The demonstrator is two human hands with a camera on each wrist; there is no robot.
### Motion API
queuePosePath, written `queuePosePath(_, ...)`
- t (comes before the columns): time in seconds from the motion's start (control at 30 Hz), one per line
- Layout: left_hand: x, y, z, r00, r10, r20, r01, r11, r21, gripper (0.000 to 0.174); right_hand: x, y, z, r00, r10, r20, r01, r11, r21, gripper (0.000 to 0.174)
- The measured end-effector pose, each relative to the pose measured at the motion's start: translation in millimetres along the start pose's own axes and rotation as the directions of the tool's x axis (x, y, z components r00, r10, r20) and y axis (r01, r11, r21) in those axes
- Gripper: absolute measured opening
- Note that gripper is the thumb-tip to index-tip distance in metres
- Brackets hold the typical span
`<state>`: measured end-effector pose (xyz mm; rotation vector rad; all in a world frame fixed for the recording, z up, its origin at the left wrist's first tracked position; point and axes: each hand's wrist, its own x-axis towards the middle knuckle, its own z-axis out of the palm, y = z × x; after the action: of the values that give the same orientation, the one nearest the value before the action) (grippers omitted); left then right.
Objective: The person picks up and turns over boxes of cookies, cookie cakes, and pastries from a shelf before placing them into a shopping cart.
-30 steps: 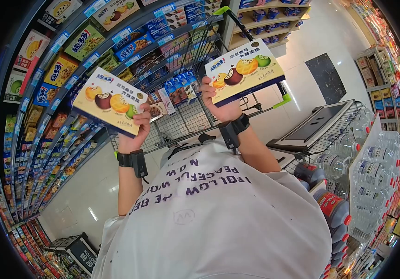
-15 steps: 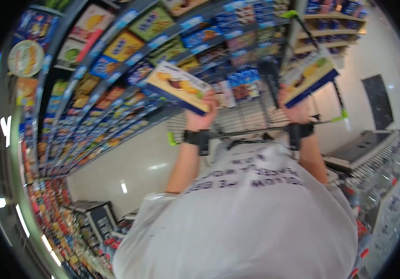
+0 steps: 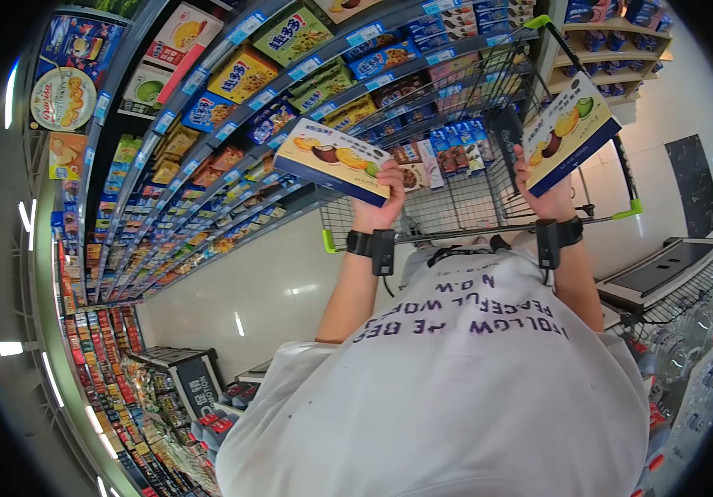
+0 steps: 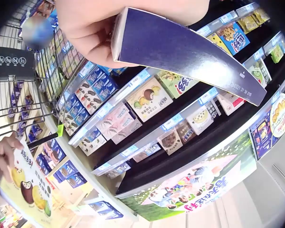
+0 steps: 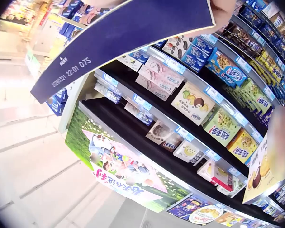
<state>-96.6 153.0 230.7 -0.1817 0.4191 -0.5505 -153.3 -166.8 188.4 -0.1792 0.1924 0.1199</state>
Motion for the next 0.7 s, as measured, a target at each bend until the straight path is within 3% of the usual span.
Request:
queuePosePath(0.07,-0.8,2.1,0.8,1.000,-0.012,0.005,0.012,1.000,-0.020,0.030,0.9,0.7,6.5,0.999,0.053,-0.012,-0.052,0.997,0.051,0.055)
queuePosePath(0.13,-2.5,0.5,2.3,0.996,-0.069,0.058,0.071,0.997,-0.042,0.027,1.4,1.2,11.9,0.972,0.156,0.174,-0.186,0.968,0.170,0.058)
queuePosePath(0.23,-4.7,-2.9,9.7,0.992,-0.110,0.067,0.112,0.993,-0.031,0.021,-0.2,0.5,25.5,0.932,0.167,0.322,-0.234,0.955,0.184,0.061)
queuePosePath(0.33,-4.5,0.2,14.2,0.993,-0.073,0.090,0.071,0.997,0.027,0.033,-4.3,-1.5,46.4,0.910,0.193,0.367,-0.268,0.949,0.165,0.059)
queuePosePath(0.37,-4.1,1.7,14.8,0.988,-0.094,0.125,0.092,0.995,0.028,0.043,-5.4,-1.8,51.7,0.914,0.190,0.359,-0.258,0.954,0.151,0.059)
queuePosePath(0.47,-11.0,-9.7,28.4,0.957,-0.166,0.237,0.137,0.982,0.133,0.047,-8.0,-7.6,60.7,0.867,0.210,0.451,-0.284,0.953,0.102,0.060)
queuePosePath(0.53,-11.6,-8.9,30.4,0.952,-0.172,0.252,0.135,0.978,0.159,0.055,-7.7,-14.6,61.6,0.772,0.279,0.571,-0.322,0.946,-0.027,0.076)
queuePosePath(0.6,-15.0,-11.2,36.7,0.887,-0.308,0.343,0.190,0.922,0.338,0.059,0.1,-21.2,60.3,0.665,0.451,0.596,-0.442,0.880,-0.172,0.075)
queuePosePath(0.67,-16.8,-19.4,44.7,0.878,-0.330,0.347,0.193,0.907,0.374,0.060,3.4,-15.8,60.4,0.557,0.452,0.696,-0.444,0.871,-0.210,0.074)
queuePosePath(0.7,-16.4,-23.4,48.8,0.831,-0.411,0.375,0.224,0.864,0.451,0.062,1.1,-13.6,61.0,0.554,0.472,0.686,-0.422,0.869,-0.257,0.077)
